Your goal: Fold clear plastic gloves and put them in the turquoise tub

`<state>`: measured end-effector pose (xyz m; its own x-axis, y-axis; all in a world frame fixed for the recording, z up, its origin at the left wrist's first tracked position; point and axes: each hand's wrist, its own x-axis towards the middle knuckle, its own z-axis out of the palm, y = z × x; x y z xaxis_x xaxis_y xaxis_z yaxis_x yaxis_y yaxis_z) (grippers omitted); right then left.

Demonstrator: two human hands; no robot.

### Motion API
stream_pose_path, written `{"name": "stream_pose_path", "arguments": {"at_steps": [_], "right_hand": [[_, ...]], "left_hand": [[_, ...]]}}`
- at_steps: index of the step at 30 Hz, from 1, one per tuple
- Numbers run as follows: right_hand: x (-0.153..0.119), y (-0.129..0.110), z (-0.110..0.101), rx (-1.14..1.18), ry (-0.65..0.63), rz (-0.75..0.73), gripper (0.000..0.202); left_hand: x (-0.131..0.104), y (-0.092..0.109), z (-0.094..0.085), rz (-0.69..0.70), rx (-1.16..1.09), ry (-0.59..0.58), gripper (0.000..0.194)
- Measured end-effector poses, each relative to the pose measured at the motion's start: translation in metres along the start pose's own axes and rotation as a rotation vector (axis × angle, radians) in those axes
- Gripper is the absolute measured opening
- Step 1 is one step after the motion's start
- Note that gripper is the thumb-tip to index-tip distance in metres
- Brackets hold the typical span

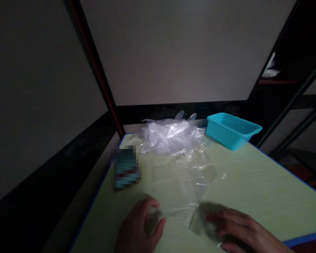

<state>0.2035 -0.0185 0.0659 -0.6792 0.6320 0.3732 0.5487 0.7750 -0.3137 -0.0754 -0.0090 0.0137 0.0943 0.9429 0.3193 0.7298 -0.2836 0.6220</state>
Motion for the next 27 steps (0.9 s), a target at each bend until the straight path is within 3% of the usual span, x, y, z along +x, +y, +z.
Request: {"name": "stream_pose_path", "arguments": {"at_steps": [4,7,10,14,19,27], "right_hand": [[0.015,0.006,-0.005,-0.054,0.004,0.038,0.026],[0.038,0.012,-0.001,-0.022,-0.136,0.025,0.030],[0.060,0.020,0.010,-0.166,-0.215,-0.073,0.024],[0.070,0.031,0.024,-0.383,-0.232,-0.198,0.015],[0.058,0.039,0.022,-0.524,-0.188,-0.165,0.017],[0.006,0.056,0.008,-0.576,-0.095,-0.026,0.027]], "left_hand": [[0.000,0.003,0.001,0.136,0.048,0.085,0.007],[0.004,0.005,0.004,0.323,0.106,0.103,0.010],[0.008,0.003,0.007,0.427,0.142,0.036,0.016],[0.009,0.000,0.008,0.447,0.189,-0.048,0.016],[0.008,0.003,0.006,0.457,0.196,-0.040,0.015],[0.008,0.006,0.007,0.464,0.151,0.033,0.016]]}}
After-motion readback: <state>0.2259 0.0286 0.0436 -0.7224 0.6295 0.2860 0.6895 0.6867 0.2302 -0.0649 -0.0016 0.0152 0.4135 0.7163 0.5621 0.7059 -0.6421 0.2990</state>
